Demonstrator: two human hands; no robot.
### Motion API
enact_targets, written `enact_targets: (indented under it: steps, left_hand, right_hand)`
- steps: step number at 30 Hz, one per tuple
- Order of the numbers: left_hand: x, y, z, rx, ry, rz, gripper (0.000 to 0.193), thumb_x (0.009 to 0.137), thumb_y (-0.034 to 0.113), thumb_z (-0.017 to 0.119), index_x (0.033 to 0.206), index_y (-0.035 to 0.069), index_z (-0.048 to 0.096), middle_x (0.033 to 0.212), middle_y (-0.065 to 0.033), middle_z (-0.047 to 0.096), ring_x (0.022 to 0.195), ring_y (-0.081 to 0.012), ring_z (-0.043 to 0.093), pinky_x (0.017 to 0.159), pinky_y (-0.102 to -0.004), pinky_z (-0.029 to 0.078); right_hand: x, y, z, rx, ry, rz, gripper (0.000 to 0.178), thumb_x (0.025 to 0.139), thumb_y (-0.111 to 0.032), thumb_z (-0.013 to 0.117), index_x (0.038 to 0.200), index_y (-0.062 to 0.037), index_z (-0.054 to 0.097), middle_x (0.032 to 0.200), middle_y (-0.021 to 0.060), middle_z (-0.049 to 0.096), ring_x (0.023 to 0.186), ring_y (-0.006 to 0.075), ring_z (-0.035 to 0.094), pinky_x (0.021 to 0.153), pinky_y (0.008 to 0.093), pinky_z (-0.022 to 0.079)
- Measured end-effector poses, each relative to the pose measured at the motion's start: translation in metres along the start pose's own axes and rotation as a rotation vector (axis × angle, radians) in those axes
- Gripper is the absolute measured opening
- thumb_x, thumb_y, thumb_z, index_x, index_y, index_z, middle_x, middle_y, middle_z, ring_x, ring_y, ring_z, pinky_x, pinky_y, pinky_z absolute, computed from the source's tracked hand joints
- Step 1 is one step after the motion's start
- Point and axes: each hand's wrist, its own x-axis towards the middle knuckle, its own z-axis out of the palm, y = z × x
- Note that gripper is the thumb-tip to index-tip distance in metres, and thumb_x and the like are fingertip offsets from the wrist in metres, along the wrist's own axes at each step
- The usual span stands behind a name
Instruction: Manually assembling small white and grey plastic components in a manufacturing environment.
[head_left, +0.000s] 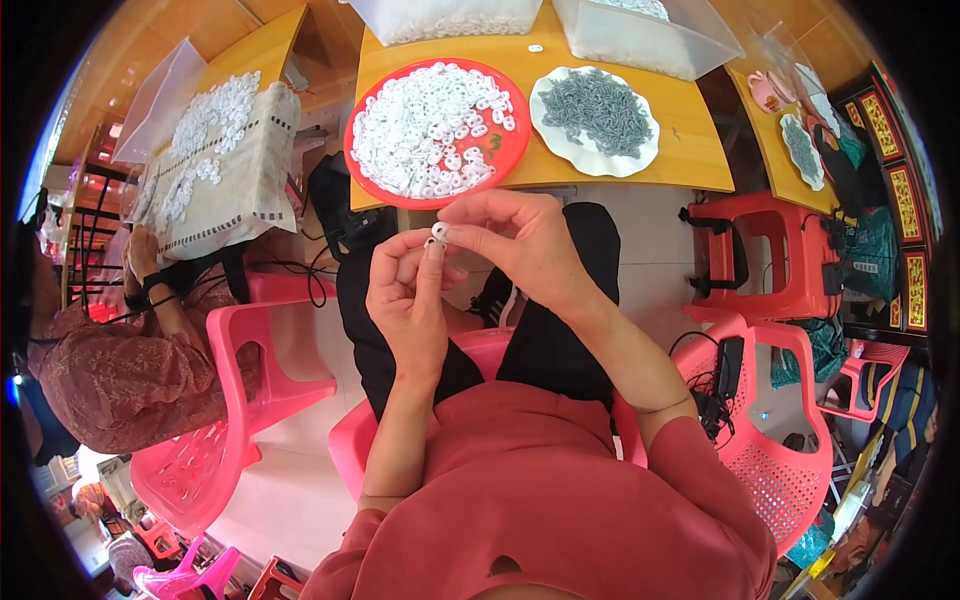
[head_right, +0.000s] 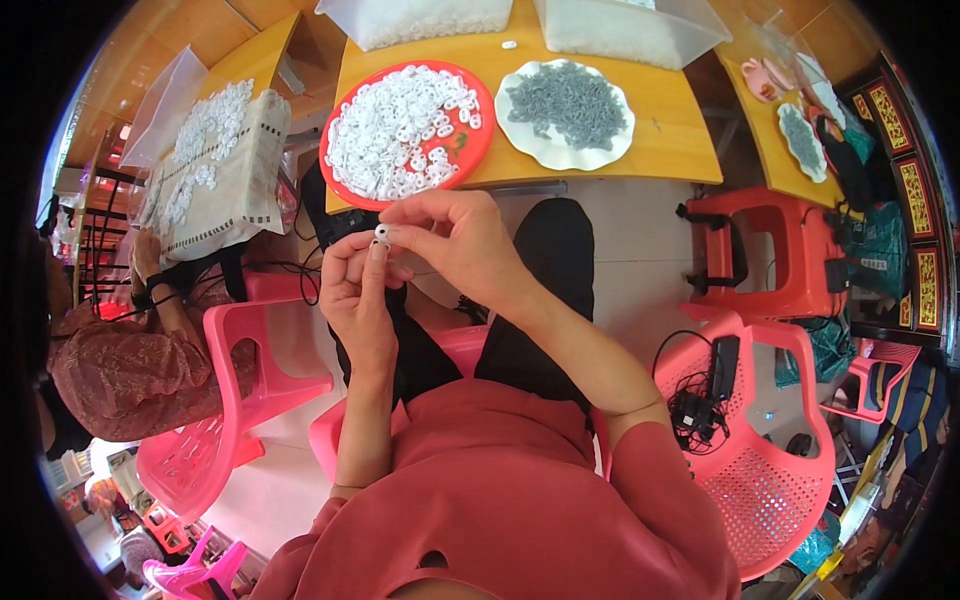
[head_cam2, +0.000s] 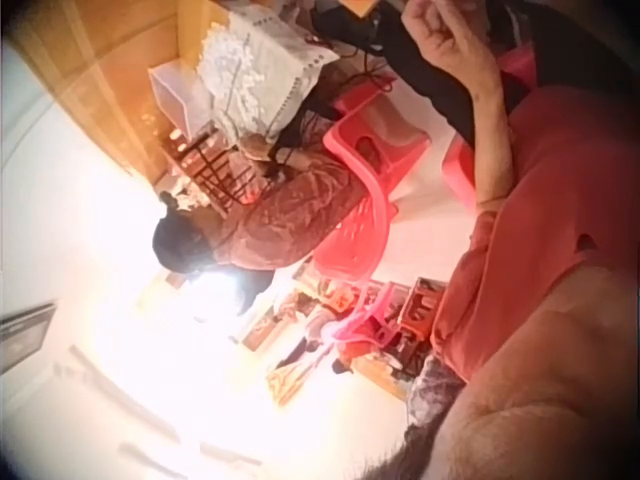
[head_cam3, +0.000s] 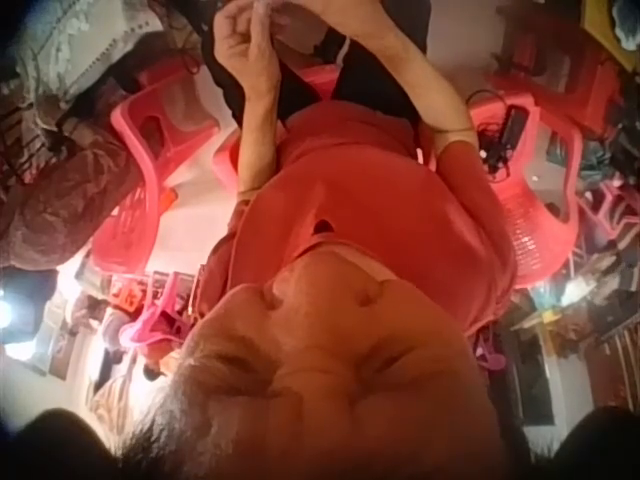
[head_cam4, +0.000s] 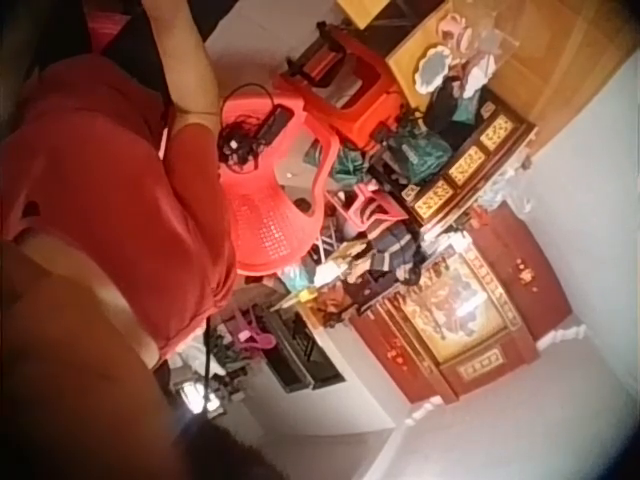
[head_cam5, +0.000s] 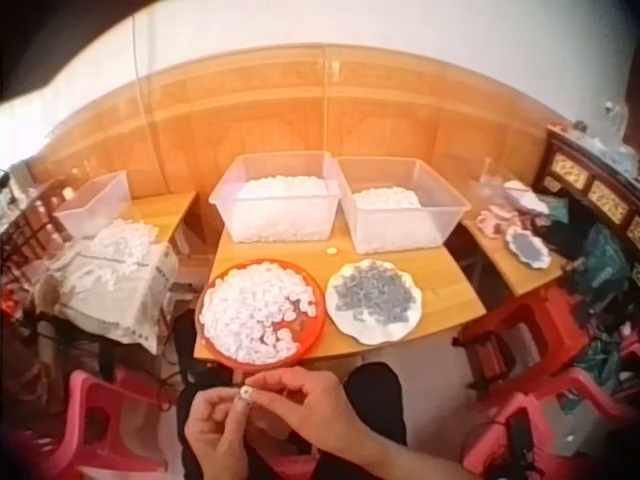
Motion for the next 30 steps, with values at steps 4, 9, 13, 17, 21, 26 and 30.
enact_targets:
  steps: [4, 9, 13, 17, 21, 26, 30]
  left_hand:
    - [-0.002, 0.003, 0.004, 0.023, 0.03, 0.012, 0.017, 0.09, 0.007, 0.056, 0.105, 0.0, 0.052, 0.08, -0.004, 0.064, 0.063, -0.0059, 0.058, 0.058, -0.0171, 0.044]
    - [-0.001, 0.005, -0.002, 0.005, -0.049, 0.067, 0.022, 0.09, 0.005, 0.055, 0.111, -0.002, 0.051, 0.079, -0.0056, 0.065, 0.061, -0.0074, 0.058, 0.056, -0.0184, 0.046]
    - [0.006, 0.003, -0.011, -0.029, -0.2, -0.003, 0.028, 0.092, 0.009, 0.053, 0.117, -0.003, 0.051, 0.077, -0.0071, 0.065, 0.06, -0.0086, 0.058, 0.055, -0.019, 0.047]
    - [0.006, -0.01, -0.017, -0.177, -0.348, -0.002, 0.033, 0.093, 0.014, 0.051, 0.121, -0.004, 0.051, 0.075, -0.009, 0.065, 0.058, -0.0097, 0.058, 0.053, -0.0195, 0.046]
    - [0.002, -0.017, -0.014, -0.206, -0.276, 0.023, 0.031, 0.094, 0.015, 0.05, 0.119, -0.004, 0.052, 0.069, -0.0078, 0.062, 0.054, -0.0104, 0.056, 0.049, -0.0196, 0.045]
    - [-0.001, -0.014, -0.01, -0.268, -0.233, 0.041, 0.029, 0.095, 0.014, 0.048, 0.117, -0.004, 0.053, 0.063, -0.006, 0.058, 0.05, -0.0097, 0.053, 0.047, -0.0194, 0.043]
    - [0.0, -0.012, -0.007, -0.3, -0.198, 0.034, 0.029, 0.095, 0.015, 0.049, 0.117, -0.003, 0.054, 0.062, -0.005, 0.057, 0.049, -0.0085, 0.051, 0.045, -0.0189, 0.041]
  right_hand:
    - [-0.004, -0.008, -0.001, -0.213, -0.02, -0.041, 0.015, 0.08, -0.002, 0.066, 0.094, -0.0017, 0.069, 0.088, 0.0041, 0.066, 0.08, 0.008, 0.062, 0.071, 0.0214, 0.049]
    - [-0.004, -0.009, -0.002, -0.118, -0.059, -0.074, 0.014, 0.082, -0.001, 0.064, 0.095, -0.0004, 0.069, 0.088, 0.0049, 0.065, 0.08, 0.0073, 0.061, 0.071, 0.0217, 0.05]
    - [-0.004, -0.018, -0.003, 0.11, -0.12, 0.072, 0.014, 0.082, 0.0, 0.063, 0.097, 0.0021, 0.064, 0.086, 0.005, 0.064, 0.079, 0.0074, 0.06, 0.069, 0.0211, 0.049]
    - [-0.006, -0.023, -0.004, 0.27, -0.173, 0.12, 0.013, 0.082, 0.0, 0.064, 0.091, -0.0009, 0.054, 0.08, 0.0034, 0.062, 0.074, 0.0059, 0.058, 0.065, 0.0197, 0.048]
    - [-0.008, -0.025, -0.003, 0.315, -0.193, 0.108, 0.015, 0.082, 0.0, 0.065, 0.087, -0.0031, 0.051, 0.078, 0.0022, 0.061, 0.073, 0.0048, 0.057, 0.064, 0.0191, 0.047]
    - [-0.008, -0.023, 0.002, 0.197, -0.141, 0.122, 0.013, 0.084, -0.004, 0.064, 0.092, -0.0013, 0.055, 0.078, 0.0024, 0.062, 0.072, 0.0049, 0.057, 0.064, 0.0194, 0.047]
    - [-0.006, -0.016, 0.005, 0.111, -0.09, 0.028, 0.01, 0.087, -0.009, 0.06, 0.086, 0.0019, 0.06, 0.07, 0.0038, 0.062, 0.058, 0.0076, 0.057, 0.054, 0.0206, 0.044]
